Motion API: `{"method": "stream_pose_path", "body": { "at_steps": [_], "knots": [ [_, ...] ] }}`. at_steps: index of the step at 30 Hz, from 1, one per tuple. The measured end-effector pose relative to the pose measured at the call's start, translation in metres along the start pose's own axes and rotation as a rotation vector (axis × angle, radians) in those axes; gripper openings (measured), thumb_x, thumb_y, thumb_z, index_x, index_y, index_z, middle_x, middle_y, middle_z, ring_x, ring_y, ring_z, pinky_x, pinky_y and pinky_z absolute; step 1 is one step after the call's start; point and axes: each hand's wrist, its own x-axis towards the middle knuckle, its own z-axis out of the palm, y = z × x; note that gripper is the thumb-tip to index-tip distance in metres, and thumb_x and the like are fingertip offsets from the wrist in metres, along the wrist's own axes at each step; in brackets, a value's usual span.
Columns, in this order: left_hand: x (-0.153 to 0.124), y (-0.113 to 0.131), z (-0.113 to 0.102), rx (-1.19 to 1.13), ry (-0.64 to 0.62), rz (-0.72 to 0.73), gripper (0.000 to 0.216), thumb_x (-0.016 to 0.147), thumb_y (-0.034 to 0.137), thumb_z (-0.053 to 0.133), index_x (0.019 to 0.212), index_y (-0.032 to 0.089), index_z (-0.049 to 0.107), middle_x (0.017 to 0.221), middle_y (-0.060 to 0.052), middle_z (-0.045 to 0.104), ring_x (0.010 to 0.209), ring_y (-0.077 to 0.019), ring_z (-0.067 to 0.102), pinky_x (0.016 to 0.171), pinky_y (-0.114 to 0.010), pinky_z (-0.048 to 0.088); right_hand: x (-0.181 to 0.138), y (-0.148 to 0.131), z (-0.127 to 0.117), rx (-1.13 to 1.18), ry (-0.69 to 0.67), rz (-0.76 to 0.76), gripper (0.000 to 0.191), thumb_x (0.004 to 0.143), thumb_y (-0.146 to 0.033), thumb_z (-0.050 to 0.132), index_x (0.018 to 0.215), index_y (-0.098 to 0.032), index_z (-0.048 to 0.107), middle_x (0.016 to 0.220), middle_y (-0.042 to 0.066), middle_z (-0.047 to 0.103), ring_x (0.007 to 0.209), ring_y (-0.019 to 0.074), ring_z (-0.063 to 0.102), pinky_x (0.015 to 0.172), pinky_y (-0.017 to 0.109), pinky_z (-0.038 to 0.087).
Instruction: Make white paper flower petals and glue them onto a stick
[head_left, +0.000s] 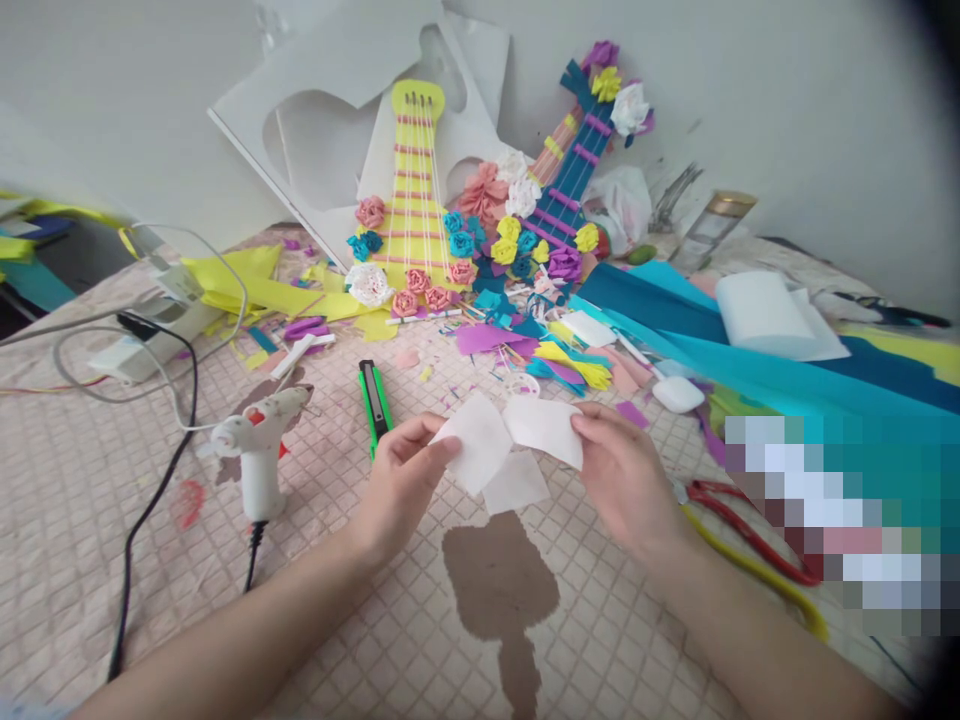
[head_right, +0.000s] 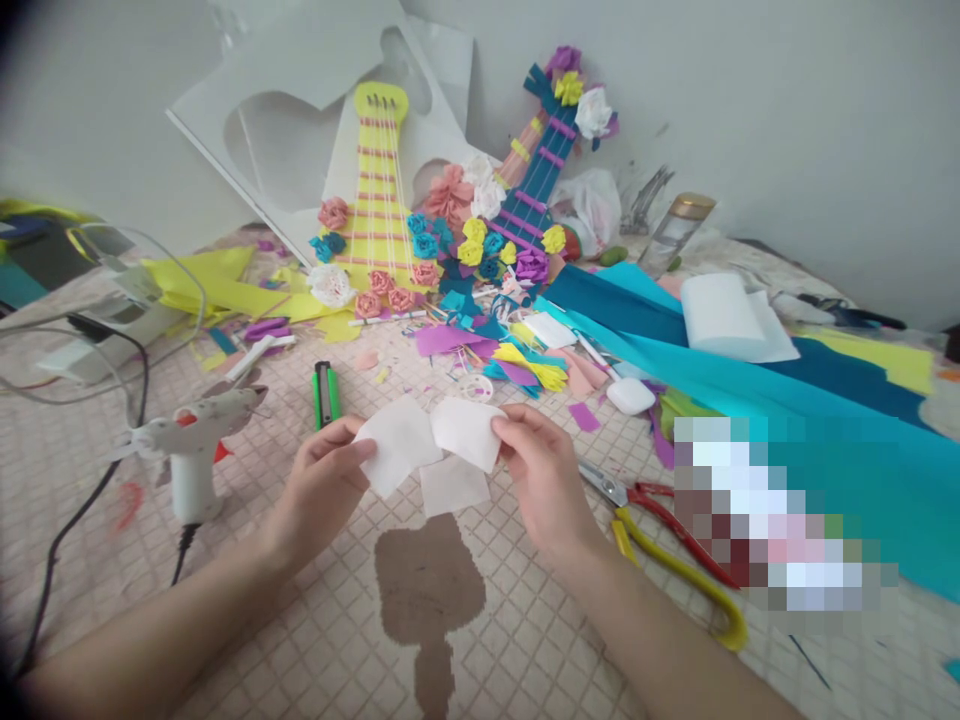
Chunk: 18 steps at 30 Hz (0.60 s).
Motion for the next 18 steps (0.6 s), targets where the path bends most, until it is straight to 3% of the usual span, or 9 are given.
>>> {"method": "stream_pose_path", "body": {
  "at_steps": [5, 9, 12, 15, 18],
  "knots": [
    [-0.001, 0.007, 0.0, -0.008, -0.05, 0.043, 0.01, 0.062, 0.021, 0.066, 0.057, 0.016, 0.058, 0.051, 0.003, 0.056, 0.047, -0.0083, 0.048, 0.047, -0.02, 0.035, 0.002, -0.005, 0.0, 0.117, 0.02, 0.007, 0.002, 0.068, -0.023, 0.059, 0.068, -0.021, 0.059, 0.076, 0.001, 0.06, 0.077, 0.0181, 0.056, 0.068, 0.032, 0.045],
    [0.006, 0.012, -0.004, 0.039, -0.01, 0.127, 0.012, 0.06, 0.023, 0.066, 0.057, 0.016, 0.056, 0.05, 0.004, 0.055, 0.046, -0.0079, 0.047, 0.046, -0.02, 0.035, 0.01, -0.01, -0.007, 0.219, 0.031, -0.036, 0.005, 0.067, -0.019, 0.06, 0.064, -0.02, 0.056, 0.077, 0.0, 0.061, 0.071, 0.0143, 0.056, 0.056, 0.025, 0.043],
    [0.014, 0.015, -0.008, 0.302, 0.011, 0.156, 0.014, 0.063, 0.026, 0.065, 0.062, 0.015, 0.056, 0.056, 0.002, 0.058, 0.051, -0.0098, 0.051, 0.05, -0.021, 0.039, 0.016, -0.012, -0.012, 0.23, 0.068, -0.093, 0.007, 0.065, -0.019, 0.062, 0.063, -0.019, 0.055, 0.077, 0.0, 0.061, 0.064, 0.0125, 0.055, 0.048, 0.022, 0.04],
    [0.023, 0.017, -0.01, 0.656, -0.047, 0.135, 0.021, 0.07, 0.035, 0.059, 0.07, 0.014, 0.056, 0.064, -0.001, 0.062, 0.058, -0.012, 0.057, 0.055, -0.022, 0.043, 0.021, -0.013, -0.015, 0.241, 0.146, -0.108, 0.009, 0.061, -0.02, 0.063, 0.064, -0.018, 0.055, 0.078, 0.0, 0.062, 0.065, 0.0141, 0.056, 0.047, 0.023, 0.041],
    [0.034, 0.017, -0.009, 0.816, -0.107, 0.128, 0.023, 0.073, 0.037, 0.054, 0.072, 0.014, 0.057, 0.065, -0.002, 0.063, 0.058, -0.0129, 0.058, 0.054, -0.022, 0.043, 0.022, -0.012, -0.015, 0.273, 0.159, -0.094, 0.014, 0.058, -0.02, 0.065, 0.069, -0.019, 0.057, 0.073, -0.001, 0.061, 0.064, 0.014, 0.056, 0.047, 0.023, 0.041]
  ]
}}
